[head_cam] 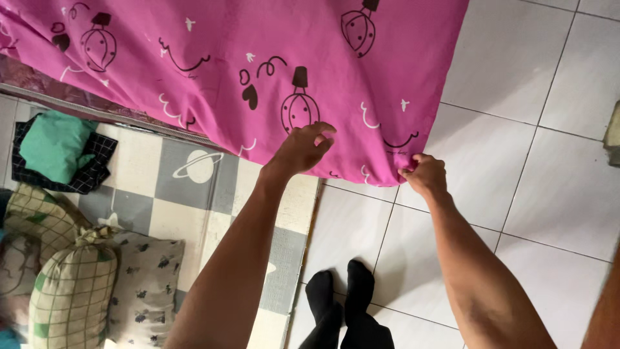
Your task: The person folds a green cloth and places it on a stack, then removes a pink patterned sheet from a mattress, folds it, and places it aside. The person then retrieves a green cloth from a wardrobe and folds it on the mattress.
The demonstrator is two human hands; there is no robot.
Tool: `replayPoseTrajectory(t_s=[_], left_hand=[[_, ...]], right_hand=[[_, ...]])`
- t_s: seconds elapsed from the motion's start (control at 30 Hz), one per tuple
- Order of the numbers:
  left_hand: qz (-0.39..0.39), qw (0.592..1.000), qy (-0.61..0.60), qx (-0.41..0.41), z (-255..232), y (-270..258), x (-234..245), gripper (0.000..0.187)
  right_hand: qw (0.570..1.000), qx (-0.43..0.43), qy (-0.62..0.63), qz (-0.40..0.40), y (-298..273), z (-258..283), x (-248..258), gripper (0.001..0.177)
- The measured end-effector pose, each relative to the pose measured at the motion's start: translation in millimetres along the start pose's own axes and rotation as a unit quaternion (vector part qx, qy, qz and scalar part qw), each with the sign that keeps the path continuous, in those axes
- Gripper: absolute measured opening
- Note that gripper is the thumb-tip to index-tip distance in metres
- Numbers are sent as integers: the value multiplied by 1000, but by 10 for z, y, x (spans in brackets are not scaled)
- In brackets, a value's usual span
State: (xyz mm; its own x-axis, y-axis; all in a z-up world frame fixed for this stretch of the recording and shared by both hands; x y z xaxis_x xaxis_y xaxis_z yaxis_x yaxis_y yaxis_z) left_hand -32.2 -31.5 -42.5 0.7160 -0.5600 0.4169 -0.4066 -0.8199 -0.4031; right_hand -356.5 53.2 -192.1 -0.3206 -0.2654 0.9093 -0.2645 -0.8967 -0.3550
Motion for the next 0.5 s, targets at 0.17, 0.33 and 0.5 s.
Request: replayPoseTrajectory(t_s=[0.17,0.33,0.5], left_hand=[[1,1000,-31,-2,80,-96,-74,33],[3,998,-47,-30,-194,-207,35,32],[5,999,-32,33,-628,-467,247,33]], right_hand=[[994,-17,78,-72,-38,-33,-58,9],[979,15,138,-150,106,127,634,12],[987,64,118,-93,-153,532,1461,30]])
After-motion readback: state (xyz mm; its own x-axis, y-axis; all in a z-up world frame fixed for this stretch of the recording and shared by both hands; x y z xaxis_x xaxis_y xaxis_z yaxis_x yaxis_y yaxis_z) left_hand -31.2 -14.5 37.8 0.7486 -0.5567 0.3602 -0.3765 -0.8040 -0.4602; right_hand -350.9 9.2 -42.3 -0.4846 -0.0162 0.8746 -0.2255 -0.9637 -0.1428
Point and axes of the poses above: each hand's wrist, its own y-axis towards the middle knuckle, its own x-axis out of the back of the hand, z = x × y, the point moved 5 cm from there along y, towards the middle knuckle, and after that the axes turned 12 degrees about -y, right-handed, at the moved point
